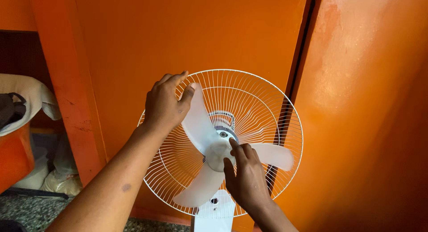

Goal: The person removes the front grill and fan blades from a white electric fan, then reassembles the components by placing the blades back and securing the grill. The person uses their hands to twist and align the parts.

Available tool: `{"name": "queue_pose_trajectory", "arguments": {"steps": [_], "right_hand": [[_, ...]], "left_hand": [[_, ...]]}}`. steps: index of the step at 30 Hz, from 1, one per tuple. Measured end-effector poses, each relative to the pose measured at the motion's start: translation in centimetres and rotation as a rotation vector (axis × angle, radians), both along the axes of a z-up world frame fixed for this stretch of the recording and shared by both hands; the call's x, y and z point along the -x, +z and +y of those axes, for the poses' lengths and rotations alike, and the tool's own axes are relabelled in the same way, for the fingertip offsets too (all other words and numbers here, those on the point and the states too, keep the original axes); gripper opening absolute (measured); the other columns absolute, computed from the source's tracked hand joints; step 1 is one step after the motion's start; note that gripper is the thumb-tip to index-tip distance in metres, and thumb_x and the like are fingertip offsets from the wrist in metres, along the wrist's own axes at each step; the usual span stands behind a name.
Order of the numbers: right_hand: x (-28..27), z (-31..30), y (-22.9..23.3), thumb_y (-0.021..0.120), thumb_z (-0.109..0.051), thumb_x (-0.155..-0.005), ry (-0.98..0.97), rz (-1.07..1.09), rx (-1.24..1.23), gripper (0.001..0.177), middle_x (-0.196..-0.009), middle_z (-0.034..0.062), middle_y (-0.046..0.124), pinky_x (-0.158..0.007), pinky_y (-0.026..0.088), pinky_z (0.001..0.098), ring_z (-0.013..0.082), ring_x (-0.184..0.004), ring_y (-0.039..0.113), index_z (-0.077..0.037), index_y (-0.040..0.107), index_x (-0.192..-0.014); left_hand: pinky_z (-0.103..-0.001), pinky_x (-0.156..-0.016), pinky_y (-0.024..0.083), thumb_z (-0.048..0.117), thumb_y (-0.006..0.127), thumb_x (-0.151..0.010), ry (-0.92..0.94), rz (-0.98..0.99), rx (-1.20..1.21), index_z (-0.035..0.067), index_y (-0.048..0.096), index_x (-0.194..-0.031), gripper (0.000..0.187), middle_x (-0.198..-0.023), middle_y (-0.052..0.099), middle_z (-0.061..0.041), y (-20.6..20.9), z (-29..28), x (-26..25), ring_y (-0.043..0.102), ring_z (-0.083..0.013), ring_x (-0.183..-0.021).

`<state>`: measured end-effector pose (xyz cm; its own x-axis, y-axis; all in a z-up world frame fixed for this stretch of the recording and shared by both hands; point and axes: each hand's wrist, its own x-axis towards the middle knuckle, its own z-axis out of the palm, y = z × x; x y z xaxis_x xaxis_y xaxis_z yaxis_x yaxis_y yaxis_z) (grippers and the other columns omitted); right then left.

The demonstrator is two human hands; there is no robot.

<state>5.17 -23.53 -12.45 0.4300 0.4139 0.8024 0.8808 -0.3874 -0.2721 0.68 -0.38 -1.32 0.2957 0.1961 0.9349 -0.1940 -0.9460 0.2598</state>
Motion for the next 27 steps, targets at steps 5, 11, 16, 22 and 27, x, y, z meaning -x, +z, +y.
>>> {"name": "queue_pose_trajectory", "arguments": {"steps": [5, 11, 16, 22, 27], "right_hand": [[-0.8, -0.3, 0.7, 0.067, -0.008, -0.09, -0.068, -0.067, -0.011, 0.037, -0.105, 0.0194, 0.069, -0.081, 0.056, 0.044, 0.0332, -0.094, 0.067, 0.003, 0.065, -0.126], [-1.1, -0.8, 0.5, 0.063, 0.0, -0.088, -0.056, -0.211, 0.046, 0.037, -0.107, 0.0212, 0.069, -0.081, 0.057, 0.0431, 0.0331, -0.095, 0.066, 0.005, 0.067, -0.124], [-1.4, -1.2, 1.4, 0.062, 0.004, -0.085, -0.058, -0.336, 0.105, 0.046, -0.106, 0.0214, 0.067, -0.084, 0.057, 0.0437, 0.0326, -0.101, 0.065, 0.006, 0.062, -0.13], [-1.8, -1.8, 2.3, 0.067, -0.001, -0.078, -0.154, -0.487, 0.256, 0.059, -0.096, 0.0143, 0.069, -0.081, 0.053, 0.0488, 0.031, -0.092, 0.066, -0.006, 0.058, -0.135], [-2.8, -2.1, 2.6, 0.066, -0.005, -0.082, -0.202, -0.367, 0.392, 0.071, -0.071, 0.0115, 0.071, -0.065, 0.054, 0.0442, 0.0267, -0.06, 0.068, -0.007, 0.046, -0.15]], "left_hand": [[-0.045, -0.097, 0.052, 0.039, 0.064, -0.098, -0.023, 0.006, 0.004, 0.001, 0.068, -0.129, 0.049, -0.122, 0.071, -0.018, 0.0, 0.1, 0.3, 0.067, -0.0356, -0.114], [-0.047, -0.09, 0.054, 0.066, 0.038, -0.102, -0.084, 0.087, 0.08, 0.001, 0.072, -0.116, 0.074, -0.109, 0.071, -0.02, 0.8, 0.1, 0.9, 0.07, -0.0351, -0.103], [-0.048, -0.082, 0.053, 0.074, 0.026, -0.099, -0.058, 0.187, 0.157, 0.0, 0.065, -0.081, 0.086, -0.088, 0.067, -0.017, 1.3, 0.1, 1.2, 0.068, -0.0321, -0.088], [-0.048, -0.097, 0.048, 0.081, 0.01, -0.094, -0.113, 0.253, 0.126, 0.006, 0.062, -0.098, 0.092, -0.119, 0.067, -0.022, 2.1, 1.2, 1.4, 0.063, -0.0387, -0.114], [-0.042, -0.113, 0.044, 0.087, -0.001, -0.084, -0.186, 0.426, 0.251, 0.0, 0.061, -0.115, 0.111, -0.139, 0.066, -0.021, 3.2, 2.3, 1.9, 0.057, -0.0322, -0.139]]}}
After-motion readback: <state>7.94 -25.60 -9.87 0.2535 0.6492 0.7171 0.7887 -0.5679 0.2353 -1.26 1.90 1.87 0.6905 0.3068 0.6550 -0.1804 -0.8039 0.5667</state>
